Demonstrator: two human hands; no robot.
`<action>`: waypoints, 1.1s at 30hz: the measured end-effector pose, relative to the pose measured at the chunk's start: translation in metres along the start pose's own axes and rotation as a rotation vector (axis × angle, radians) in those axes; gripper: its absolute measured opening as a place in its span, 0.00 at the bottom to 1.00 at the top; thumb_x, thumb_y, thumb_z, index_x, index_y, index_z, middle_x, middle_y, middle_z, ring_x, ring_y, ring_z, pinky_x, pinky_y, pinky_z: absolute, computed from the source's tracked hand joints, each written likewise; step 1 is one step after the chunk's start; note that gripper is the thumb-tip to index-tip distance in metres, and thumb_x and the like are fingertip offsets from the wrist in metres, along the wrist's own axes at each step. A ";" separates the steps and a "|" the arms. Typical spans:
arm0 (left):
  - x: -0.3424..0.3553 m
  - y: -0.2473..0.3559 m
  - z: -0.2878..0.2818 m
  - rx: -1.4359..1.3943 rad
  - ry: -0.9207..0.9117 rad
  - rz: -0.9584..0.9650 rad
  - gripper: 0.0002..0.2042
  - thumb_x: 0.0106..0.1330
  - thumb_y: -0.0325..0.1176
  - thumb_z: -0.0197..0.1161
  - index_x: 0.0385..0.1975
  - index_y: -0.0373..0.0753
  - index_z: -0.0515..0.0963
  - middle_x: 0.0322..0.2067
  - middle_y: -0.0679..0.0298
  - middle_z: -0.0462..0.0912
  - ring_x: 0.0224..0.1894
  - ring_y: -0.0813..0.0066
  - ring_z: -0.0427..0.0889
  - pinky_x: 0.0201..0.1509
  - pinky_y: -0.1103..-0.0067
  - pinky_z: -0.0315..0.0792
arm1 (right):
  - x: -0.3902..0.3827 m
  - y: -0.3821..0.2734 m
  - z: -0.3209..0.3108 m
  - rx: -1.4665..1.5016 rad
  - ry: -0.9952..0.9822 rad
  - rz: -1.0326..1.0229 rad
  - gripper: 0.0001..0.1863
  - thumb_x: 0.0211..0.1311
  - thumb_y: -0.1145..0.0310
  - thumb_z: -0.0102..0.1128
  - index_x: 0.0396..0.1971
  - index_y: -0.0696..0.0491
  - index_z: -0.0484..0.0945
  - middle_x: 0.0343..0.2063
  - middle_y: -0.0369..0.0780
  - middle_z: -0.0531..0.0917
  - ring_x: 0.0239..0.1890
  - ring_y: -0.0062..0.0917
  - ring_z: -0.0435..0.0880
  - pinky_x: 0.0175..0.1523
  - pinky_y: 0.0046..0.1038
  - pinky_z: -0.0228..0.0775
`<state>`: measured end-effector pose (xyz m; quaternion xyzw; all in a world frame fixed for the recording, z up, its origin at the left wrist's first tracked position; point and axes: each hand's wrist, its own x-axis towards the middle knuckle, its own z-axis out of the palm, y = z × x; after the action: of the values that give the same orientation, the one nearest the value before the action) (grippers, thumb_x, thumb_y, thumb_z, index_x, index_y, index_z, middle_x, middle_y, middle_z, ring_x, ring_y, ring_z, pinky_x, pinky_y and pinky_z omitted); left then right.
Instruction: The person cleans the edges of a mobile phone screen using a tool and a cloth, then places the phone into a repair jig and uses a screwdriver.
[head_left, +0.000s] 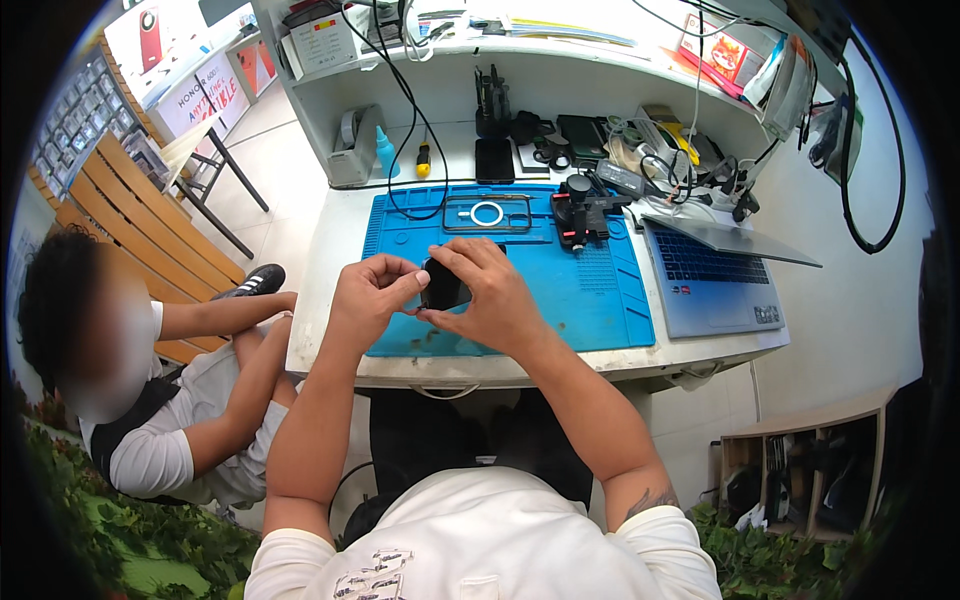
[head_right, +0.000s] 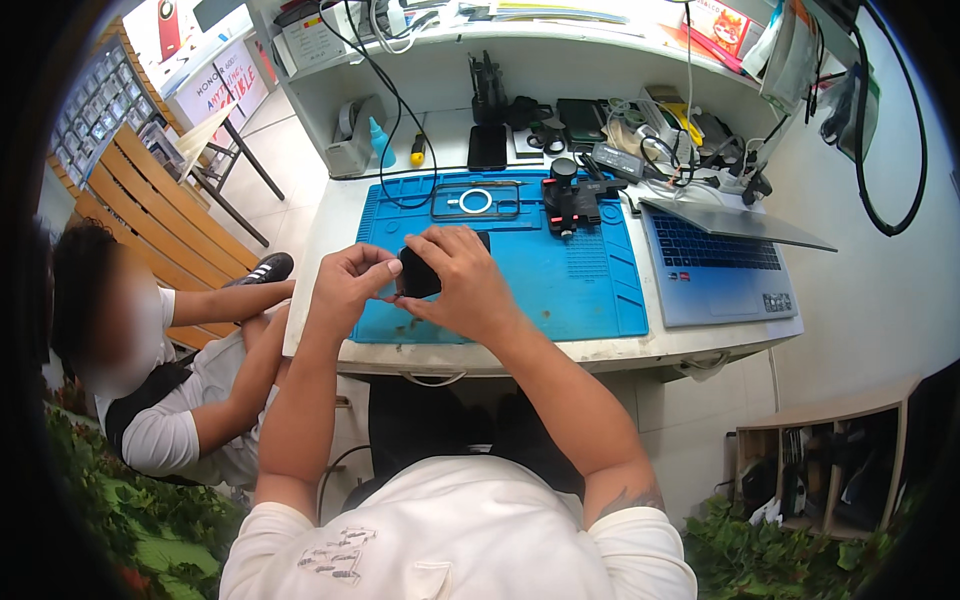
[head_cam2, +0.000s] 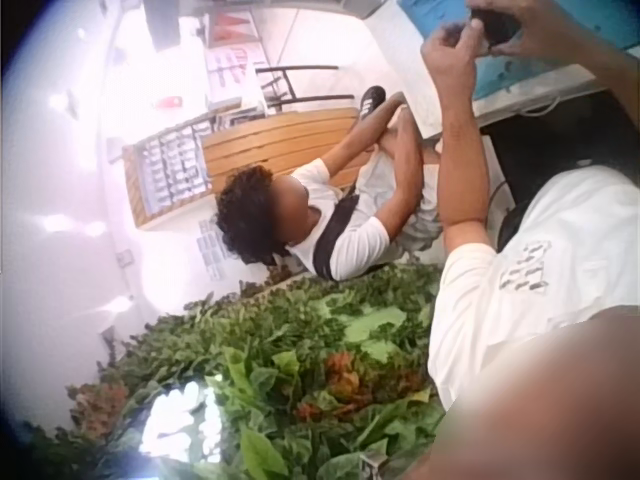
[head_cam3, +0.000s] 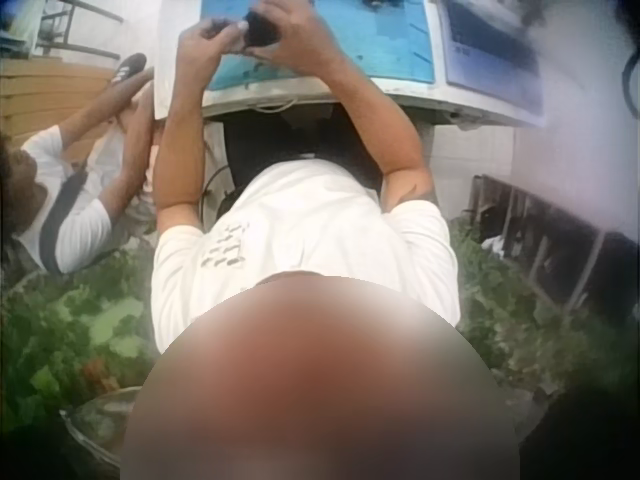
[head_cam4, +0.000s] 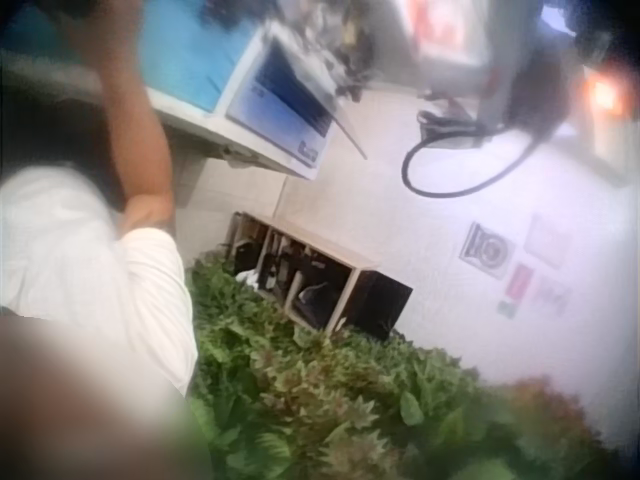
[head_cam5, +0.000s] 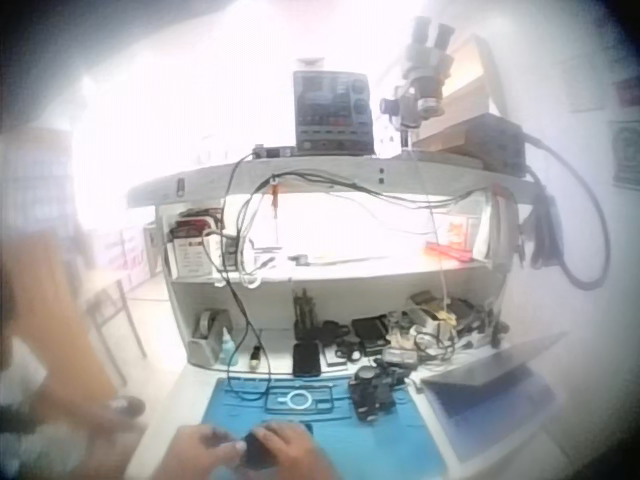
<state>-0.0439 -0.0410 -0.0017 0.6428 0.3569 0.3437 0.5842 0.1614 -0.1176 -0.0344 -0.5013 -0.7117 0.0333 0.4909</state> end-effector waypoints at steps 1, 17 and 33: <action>0.000 0.001 -0.001 0.032 0.003 -0.007 0.15 0.73 0.35 0.78 0.47 0.27 0.87 0.34 0.62 0.90 0.35 0.82 0.88 0.35 0.81 0.85 | 0.001 0.002 0.001 -0.056 0.010 -0.039 0.41 0.43 0.59 0.93 0.60 0.56 0.85 0.55 0.43 0.86 0.60 0.43 0.85 0.67 0.45 0.78; 0.018 -0.026 0.009 -0.056 -0.129 -0.227 0.18 0.72 0.34 0.77 0.54 0.29 0.86 0.45 0.62 0.90 0.41 0.79 0.88 0.40 0.80 0.85 | 0.013 0.014 -0.035 -0.261 -0.488 0.043 0.40 0.44 0.57 0.90 0.61 0.53 0.88 0.53 0.41 0.88 0.59 0.38 0.86 0.62 0.42 0.85; 0.032 -0.031 0.026 0.187 -0.315 -0.312 0.20 0.68 0.35 0.80 0.53 0.26 0.87 0.34 0.59 0.92 0.26 0.76 0.87 0.32 0.79 0.82 | -0.014 0.033 -0.056 -0.302 -0.666 0.027 0.37 0.56 0.56 0.83 0.65 0.54 0.83 0.59 0.43 0.85 0.66 0.40 0.80 0.75 0.41 0.71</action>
<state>-0.0074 -0.0246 -0.0342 0.6769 0.3866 0.1100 0.6166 0.2245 -0.1366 -0.0326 -0.5393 -0.8227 0.0959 0.1524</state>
